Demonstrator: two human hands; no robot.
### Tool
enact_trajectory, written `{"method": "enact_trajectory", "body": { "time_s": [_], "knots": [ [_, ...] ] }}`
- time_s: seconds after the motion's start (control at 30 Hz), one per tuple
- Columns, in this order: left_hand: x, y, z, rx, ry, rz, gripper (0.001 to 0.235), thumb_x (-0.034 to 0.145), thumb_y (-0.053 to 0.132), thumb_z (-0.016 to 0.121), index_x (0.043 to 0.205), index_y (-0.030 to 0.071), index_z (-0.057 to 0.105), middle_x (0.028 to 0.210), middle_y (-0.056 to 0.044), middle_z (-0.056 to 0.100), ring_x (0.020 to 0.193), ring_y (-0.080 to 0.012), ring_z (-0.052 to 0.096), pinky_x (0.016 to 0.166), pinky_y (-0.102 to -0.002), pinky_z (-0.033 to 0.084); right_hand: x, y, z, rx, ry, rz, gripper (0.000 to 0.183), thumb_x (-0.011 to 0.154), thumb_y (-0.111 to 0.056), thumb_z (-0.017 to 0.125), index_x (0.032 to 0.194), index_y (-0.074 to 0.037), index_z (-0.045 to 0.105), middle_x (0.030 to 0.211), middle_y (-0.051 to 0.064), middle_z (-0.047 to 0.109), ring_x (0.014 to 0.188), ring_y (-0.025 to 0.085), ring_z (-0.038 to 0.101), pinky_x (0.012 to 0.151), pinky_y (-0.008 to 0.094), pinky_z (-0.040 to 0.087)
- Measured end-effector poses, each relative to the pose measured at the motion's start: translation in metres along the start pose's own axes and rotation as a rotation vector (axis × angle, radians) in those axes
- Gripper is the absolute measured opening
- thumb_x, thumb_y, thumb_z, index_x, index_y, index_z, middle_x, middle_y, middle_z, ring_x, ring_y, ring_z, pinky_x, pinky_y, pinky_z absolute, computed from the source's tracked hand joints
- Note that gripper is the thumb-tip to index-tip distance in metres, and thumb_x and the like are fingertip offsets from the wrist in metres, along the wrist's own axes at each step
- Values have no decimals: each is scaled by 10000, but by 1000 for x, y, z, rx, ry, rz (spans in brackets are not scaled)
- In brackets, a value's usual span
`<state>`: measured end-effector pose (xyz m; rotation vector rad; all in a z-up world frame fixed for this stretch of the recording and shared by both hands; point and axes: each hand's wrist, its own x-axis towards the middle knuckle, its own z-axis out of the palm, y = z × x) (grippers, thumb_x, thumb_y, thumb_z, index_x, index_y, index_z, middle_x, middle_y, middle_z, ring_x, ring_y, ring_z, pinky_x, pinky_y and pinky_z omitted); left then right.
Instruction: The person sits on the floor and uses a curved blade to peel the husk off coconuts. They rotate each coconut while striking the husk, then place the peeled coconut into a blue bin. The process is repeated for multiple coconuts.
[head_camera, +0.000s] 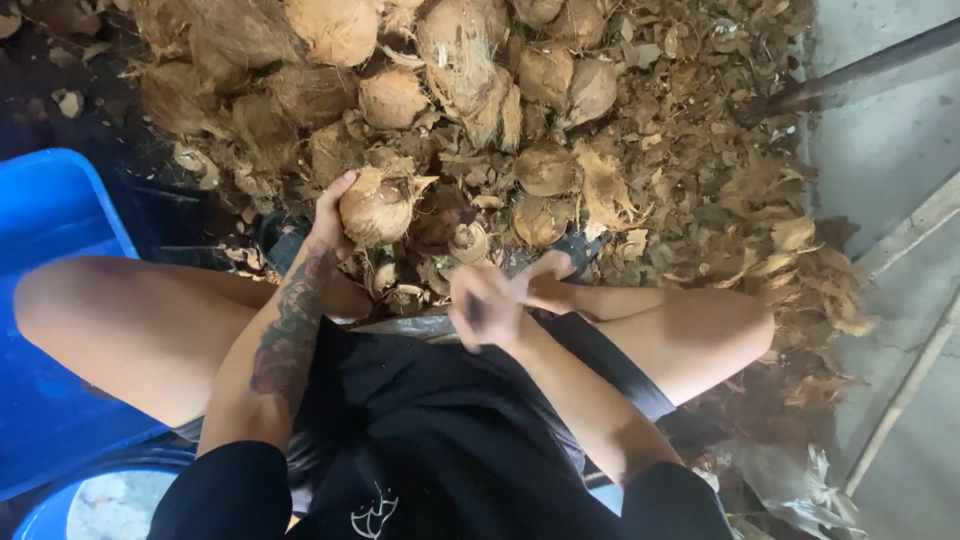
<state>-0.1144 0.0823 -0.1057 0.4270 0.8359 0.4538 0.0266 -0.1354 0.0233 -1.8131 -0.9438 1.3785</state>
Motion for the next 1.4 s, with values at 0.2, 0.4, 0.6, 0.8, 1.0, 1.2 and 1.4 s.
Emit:
{"method": "enact_trajectory", "body": {
  "time_s": [0.2,0.4,0.6,0.8,1.0,1.2,1.4],
  "knots": [
    [-23,14,21,282,-2,-79,611,866,534,736,1316,123,708,1313,-137,736,1199,-278,717,1067,-510,551,-15,13,1,198,15,435,143,734,-60,597,614,9,558,447,179,499,290,272,533,270,383,447],
    [-23,8,13,26,42,-7,810,775,686,756,1393,168,681,1359,-181,702,1241,-384,693,1062,-614,538,-73,-82,-15,548,16,-358,149,668,128,558,641,-19,556,473,143,606,386,156,580,350,215,428],
    [-2,7,-24,38,-184,-56,865,823,698,699,1429,85,632,1384,-233,653,1266,-405,636,1148,-626,438,-17,18,-2,107,-11,171,166,795,-172,634,723,-23,621,488,119,608,398,223,624,407,385,498],
    [-13,30,6,-23,-51,-124,882,755,684,717,1426,116,653,1379,-189,688,1251,-398,660,1119,-612,474,17,73,2,480,171,610,183,715,-121,604,681,52,556,479,176,479,346,326,540,344,495,513],
    [11,9,-13,-160,-99,-25,716,826,530,734,1358,53,684,1280,-183,747,1151,-364,740,1060,-555,556,-61,-105,-42,255,3,-269,169,821,111,598,781,-44,543,432,96,613,336,193,595,418,254,506],
    [9,7,-10,-94,-69,-6,748,785,497,790,1363,39,662,1296,-221,720,1175,-390,696,1082,-595,498,-5,-24,-10,123,12,-471,38,831,-70,640,812,-67,608,686,142,714,573,271,690,538,328,513],
    [10,21,-11,-89,-126,2,672,805,470,736,1324,44,705,1251,-209,749,1103,-374,754,1023,-556,577,5,19,15,469,86,544,158,719,-97,568,636,26,514,446,206,478,316,323,533,294,484,474]
  ]
}}
